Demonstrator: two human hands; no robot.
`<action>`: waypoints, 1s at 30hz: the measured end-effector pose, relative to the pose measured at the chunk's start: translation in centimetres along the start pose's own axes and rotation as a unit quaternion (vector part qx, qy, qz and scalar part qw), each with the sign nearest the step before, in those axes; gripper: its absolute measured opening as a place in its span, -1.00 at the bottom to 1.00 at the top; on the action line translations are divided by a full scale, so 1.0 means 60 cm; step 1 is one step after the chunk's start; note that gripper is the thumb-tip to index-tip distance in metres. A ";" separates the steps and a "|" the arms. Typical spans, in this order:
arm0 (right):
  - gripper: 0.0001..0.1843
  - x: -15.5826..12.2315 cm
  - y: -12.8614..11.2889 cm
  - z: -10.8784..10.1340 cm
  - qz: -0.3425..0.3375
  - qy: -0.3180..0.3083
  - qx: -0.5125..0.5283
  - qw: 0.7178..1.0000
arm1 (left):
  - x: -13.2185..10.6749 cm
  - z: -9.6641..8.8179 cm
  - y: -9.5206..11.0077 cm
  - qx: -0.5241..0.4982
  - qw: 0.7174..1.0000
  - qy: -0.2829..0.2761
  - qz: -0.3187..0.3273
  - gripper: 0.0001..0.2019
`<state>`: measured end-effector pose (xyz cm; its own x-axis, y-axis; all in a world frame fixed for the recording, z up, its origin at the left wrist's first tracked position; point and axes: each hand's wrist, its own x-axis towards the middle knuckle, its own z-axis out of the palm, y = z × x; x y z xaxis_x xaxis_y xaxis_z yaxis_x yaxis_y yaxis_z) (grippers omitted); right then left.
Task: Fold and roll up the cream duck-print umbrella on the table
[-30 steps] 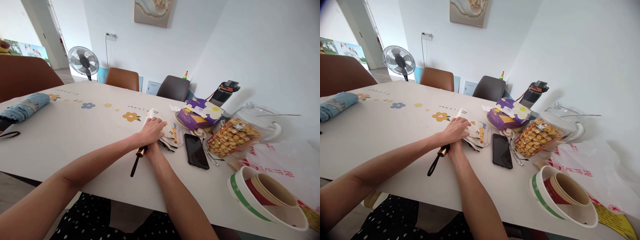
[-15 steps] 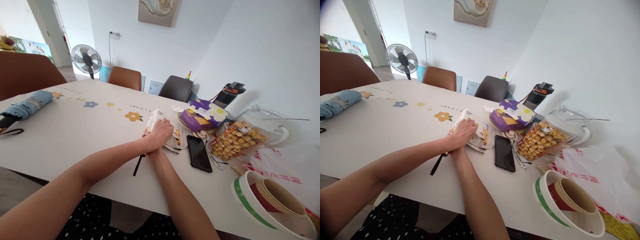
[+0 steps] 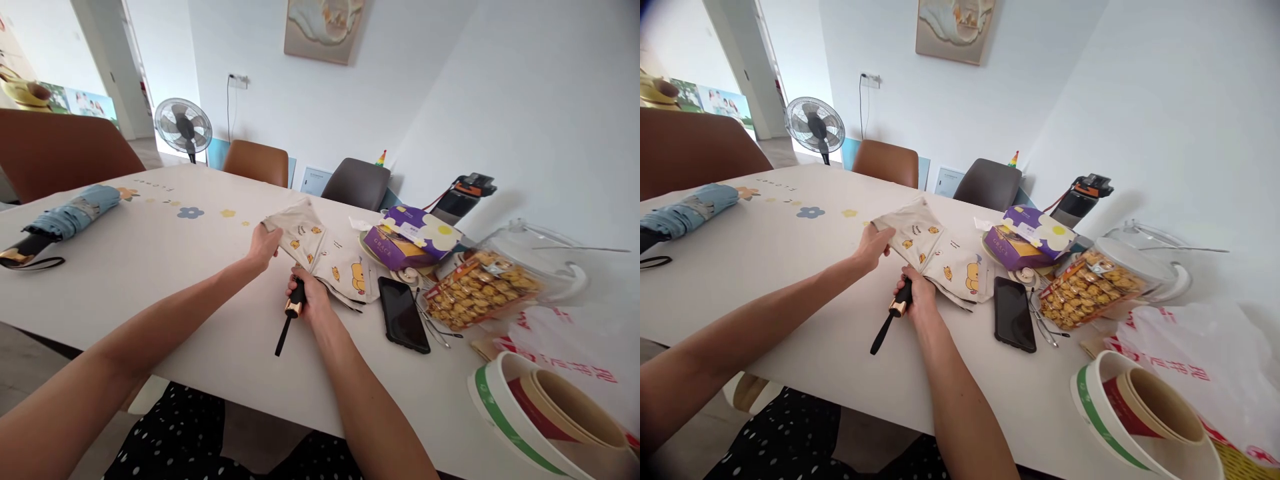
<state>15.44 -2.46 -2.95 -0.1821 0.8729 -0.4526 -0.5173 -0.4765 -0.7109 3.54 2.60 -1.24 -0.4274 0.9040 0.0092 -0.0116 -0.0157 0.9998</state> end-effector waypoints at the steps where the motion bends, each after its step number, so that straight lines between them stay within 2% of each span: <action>1: -0.89 0.000 0.000 0.000 0.004 0.001 -0.004 1.000 | 0.003 -0.011 -0.015 -0.024 1.000 0.010 -0.009 -0.94; 3: -0.85 0.001 0.000 -0.002 0.014 -0.003 -0.013 1.000 | 0.004 -0.026 -0.041 -0.038 0.999 0.023 -0.017 -0.93; 6: -0.81 0.001 -0.001 -0.005 0.012 -0.014 -0.011 1.000 | 0.001 -0.032 -0.064 -0.048 0.998 0.032 -0.017 -0.93; 16: -0.67 -0.001 -0.022 -0.012 0.021 -0.034 0.036 0.999 | 0.003 -0.030 -0.069 -0.035 0.999 0.025 -0.021 -0.90; 18: -0.73 0.000 -0.028 -0.016 0.023 -0.043 0.045 0.998 | -0.005 -0.027 -0.068 -0.009 1.000 0.002 -0.011 -0.92; 20: -0.79 -0.001 -0.036 -0.019 0.018 -0.045 0.045 0.998 | -0.017 -0.020 -0.068 0.058 0.996 -0.053 0.030 -0.94; 23: -0.81 -0.003 -0.048 -0.022 -0.011 -0.040 0.041 0.998 | -0.036 -0.010 -0.069 0.164 0.971 -0.143 0.097 -0.94; 25: -0.82 -0.005 -0.053 -0.022 -0.025 -0.039 0.043 0.998 | -0.041 -0.007 -0.070 0.188 0.965 -0.154 0.097 -0.97; 30: -0.82 -0.005 -0.058 -0.021 -0.029 -0.043 0.055 0.997 | -0.037 -0.010 -0.068 0.183 0.971 -0.144 0.054 -0.98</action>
<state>18.37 -1.19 -1.05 -0.2180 0.9066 -0.3613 -0.6165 -0.4149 -0.6691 3.97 0.43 -5.38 -0.1374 0.9883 0.0667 0.3632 -0.0124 0.9316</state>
